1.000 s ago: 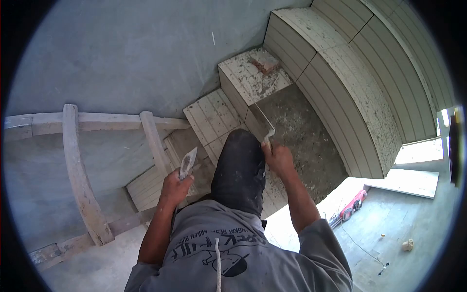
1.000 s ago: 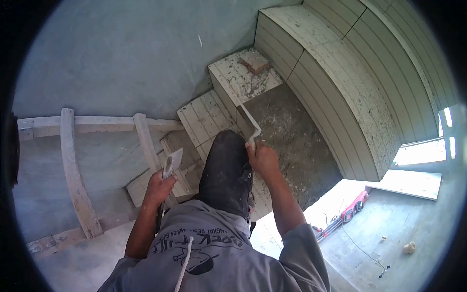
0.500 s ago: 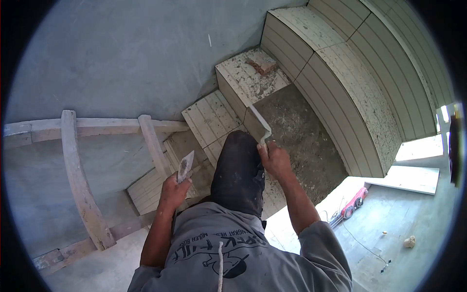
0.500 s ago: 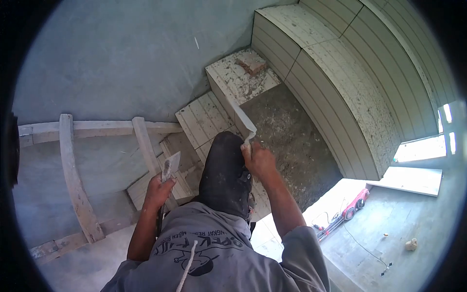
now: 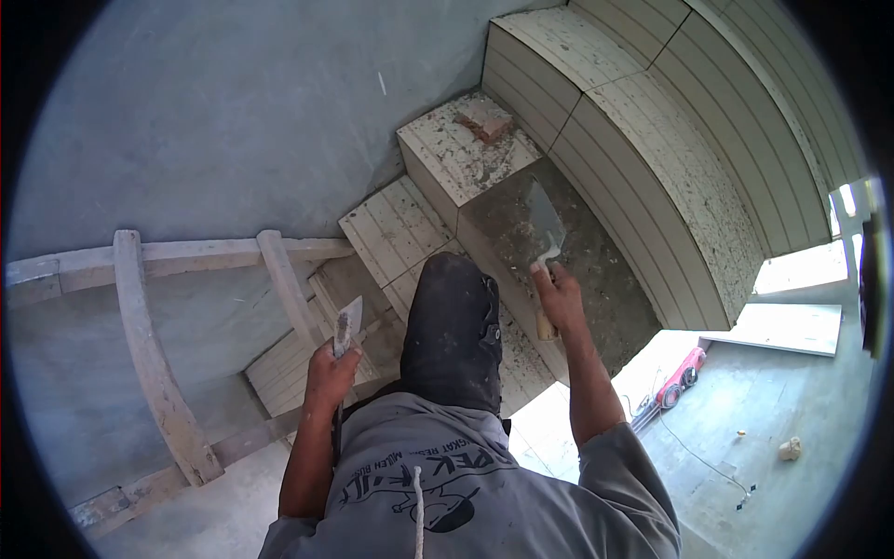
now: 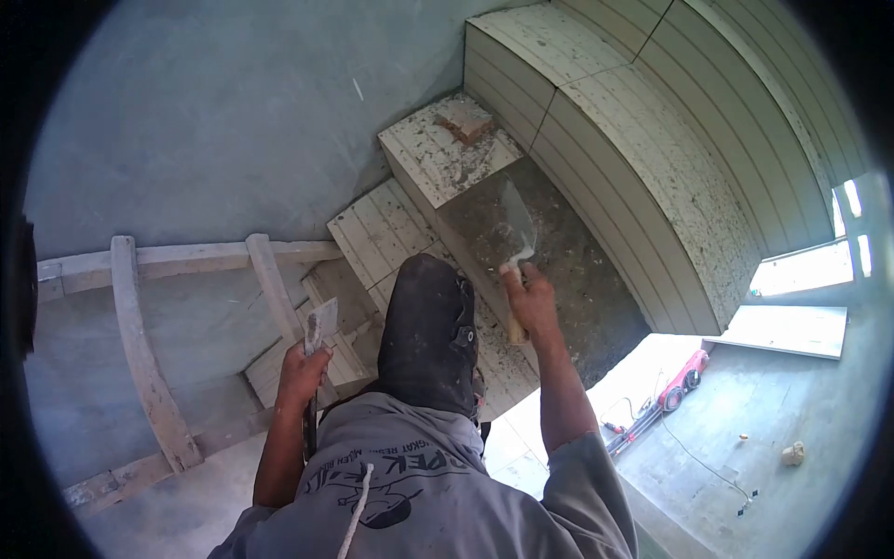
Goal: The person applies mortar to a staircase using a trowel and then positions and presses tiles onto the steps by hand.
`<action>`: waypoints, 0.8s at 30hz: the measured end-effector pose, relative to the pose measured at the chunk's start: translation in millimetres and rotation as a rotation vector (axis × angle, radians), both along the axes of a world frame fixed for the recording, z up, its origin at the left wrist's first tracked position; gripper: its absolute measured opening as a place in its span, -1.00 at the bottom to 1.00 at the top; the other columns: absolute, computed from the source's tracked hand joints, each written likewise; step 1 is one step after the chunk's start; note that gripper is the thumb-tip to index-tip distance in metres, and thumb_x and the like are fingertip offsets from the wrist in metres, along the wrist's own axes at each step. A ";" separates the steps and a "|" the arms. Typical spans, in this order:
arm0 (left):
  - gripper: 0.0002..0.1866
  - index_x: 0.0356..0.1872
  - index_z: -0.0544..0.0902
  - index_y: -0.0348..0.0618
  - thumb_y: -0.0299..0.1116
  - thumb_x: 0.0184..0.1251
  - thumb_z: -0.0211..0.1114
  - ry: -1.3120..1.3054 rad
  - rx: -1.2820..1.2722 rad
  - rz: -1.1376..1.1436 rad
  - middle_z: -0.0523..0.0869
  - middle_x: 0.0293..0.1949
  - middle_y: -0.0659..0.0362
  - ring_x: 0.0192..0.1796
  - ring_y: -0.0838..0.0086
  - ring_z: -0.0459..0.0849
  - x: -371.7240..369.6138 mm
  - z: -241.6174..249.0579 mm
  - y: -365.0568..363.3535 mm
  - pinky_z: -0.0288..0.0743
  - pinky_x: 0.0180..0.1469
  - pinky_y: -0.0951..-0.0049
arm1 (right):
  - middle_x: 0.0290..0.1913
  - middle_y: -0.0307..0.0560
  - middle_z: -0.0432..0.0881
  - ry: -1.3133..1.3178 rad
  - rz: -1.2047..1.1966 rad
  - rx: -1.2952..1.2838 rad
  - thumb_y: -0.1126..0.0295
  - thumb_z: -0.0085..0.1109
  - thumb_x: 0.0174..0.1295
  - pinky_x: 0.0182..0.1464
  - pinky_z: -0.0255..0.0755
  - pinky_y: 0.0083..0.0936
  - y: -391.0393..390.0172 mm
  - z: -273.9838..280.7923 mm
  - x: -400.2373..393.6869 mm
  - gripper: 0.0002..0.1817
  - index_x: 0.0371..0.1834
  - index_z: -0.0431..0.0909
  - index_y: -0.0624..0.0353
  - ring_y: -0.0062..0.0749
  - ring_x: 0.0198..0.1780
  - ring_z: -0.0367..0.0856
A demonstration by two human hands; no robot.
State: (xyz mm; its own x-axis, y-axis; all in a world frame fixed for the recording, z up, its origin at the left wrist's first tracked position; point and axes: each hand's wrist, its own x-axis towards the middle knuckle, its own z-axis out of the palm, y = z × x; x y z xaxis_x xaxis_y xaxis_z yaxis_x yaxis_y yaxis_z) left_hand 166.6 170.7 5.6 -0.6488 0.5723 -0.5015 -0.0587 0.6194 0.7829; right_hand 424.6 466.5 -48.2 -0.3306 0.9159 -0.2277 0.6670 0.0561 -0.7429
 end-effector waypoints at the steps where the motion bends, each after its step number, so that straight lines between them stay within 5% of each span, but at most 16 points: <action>1: -0.75 -0.33 0.62 -0.24 -0.23 0.20 0.29 0.012 -0.030 -0.004 0.55 -0.63 0.24 -0.58 0.55 0.52 1.1 -2.9 1.0 0.42 -0.47 0.43 | -0.11 0.31 0.69 0.149 -0.029 -0.108 -0.02 0.12 0.33 -0.08 0.53 -0.15 1.1 5.6 0.3 -0.49 0.01 0.57 0.27 0.02 -0.06 0.71; 5: -0.75 -0.32 0.62 -0.26 -0.24 0.18 0.29 0.019 -0.054 -0.014 0.55 -0.63 0.24 -0.58 0.53 0.53 11.3 12.4 13.7 0.42 -0.46 0.42 | -0.21 -0.02 0.65 0.503 -0.036 -0.400 0.07 0.21 0.28 -0.17 0.52 -0.35 3.2 6.0 -0.3 -0.54 -0.04 0.54 0.30 -0.28 -0.23 0.63; 8: -0.74 -0.33 0.62 -0.27 -0.24 0.18 0.29 0.064 -0.020 -0.026 0.56 -0.63 0.23 -0.58 0.52 0.52 11.6 10.4 15.7 0.42 -0.45 0.41 | -0.34 -0.08 0.60 0.226 -0.148 -0.296 0.14 0.27 0.25 -0.25 0.50 -0.42 25.0 -24.9 17.4 -0.58 -0.06 0.52 0.28 -0.40 -0.30 0.61; 10: -0.75 -0.33 0.62 -0.26 -0.24 0.18 0.29 0.073 -0.001 0.005 0.56 -0.62 0.23 -0.57 0.53 0.52 11.5 10.6 18.9 0.42 -0.45 0.41 | -0.41 -0.12 0.56 0.033 0.059 -0.355 0.19 0.29 0.22 -0.27 0.51 -0.45 42.7 18.4 19.9 -0.63 -0.11 0.53 0.27 -0.45 -0.29 0.62; 14: -0.77 -0.33 0.62 -0.25 -0.25 0.20 0.28 0.062 -0.020 0.054 0.56 -0.61 0.22 -0.55 0.53 0.52 21.9 15.9 26.7 0.42 -0.43 0.42 | -0.42 -0.12 0.59 0.168 0.326 -0.675 0.16 0.26 0.24 -0.28 0.51 -0.41 76.1 79.7 12.1 -0.64 -0.15 0.55 0.27 -0.39 -0.33 0.64; 17: -0.76 -0.33 0.62 -0.24 -0.24 0.22 0.29 0.046 -0.082 0.035 0.57 -0.59 0.21 -0.53 0.53 0.54 28.4 17.5 37.0 0.43 -0.41 0.41 | -0.38 0.01 0.66 -0.006 0.409 -0.503 -0.01 0.21 0.26 -0.18 0.55 -0.22 89.8 65.1 11.0 -0.43 -0.04 0.55 0.39 -0.09 -0.29 0.69; 19: -0.75 -0.32 0.62 -0.25 -0.23 0.21 0.29 0.061 -0.088 0.015 0.58 -0.59 0.21 -0.51 0.52 0.55 33.9 26.0 45.5 0.43 -0.39 0.41 | -0.31 0.20 0.68 -0.436 0.576 0.155 -0.14 0.16 0.28 -0.15 0.55 -0.14 99.8 33.9 9.3 -0.35 -0.07 0.56 0.39 0.04 -0.27 0.70; 22: -0.73 -0.31 0.62 -0.27 -0.22 0.20 0.30 0.087 -0.109 -0.011 0.59 -0.58 0.19 -0.49 0.49 0.57 36.6 25.7 47.0 0.45 -0.37 0.39 | -0.40 0.14 0.65 -0.327 0.618 -0.169 -0.13 0.15 0.32 -0.25 0.55 -0.22 106.0 18.1 2.9 -0.42 -0.19 0.60 0.31 -0.15 -0.37 0.70; 24: -0.71 -0.30 0.62 -0.28 -0.21 0.20 0.31 0.103 -0.112 -0.034 0.60 -0.58 0.17 -0.49 0.46 0.58 37.4 22.5 46.2 0.46 -0.36 0.37 | -0.34 0.20 0.67 -0.353 0.616 -0.167 -0.16 0.11 0.32 -0.18 0.54 -0.17 104.7 17.6 -5.8 -0.39 -0.18 0.61 0.32 -0.05 -0.28 0.70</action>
State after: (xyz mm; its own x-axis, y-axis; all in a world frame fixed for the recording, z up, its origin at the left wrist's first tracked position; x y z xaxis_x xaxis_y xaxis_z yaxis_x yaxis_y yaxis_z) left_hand 204.0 216.9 28.1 -0.6814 0.5390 -0.4952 0.0405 0.7033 0.7098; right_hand 418.8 571.2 -30.7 -0.6556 0.5310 -0.5368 0.7527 0.4031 -0.5206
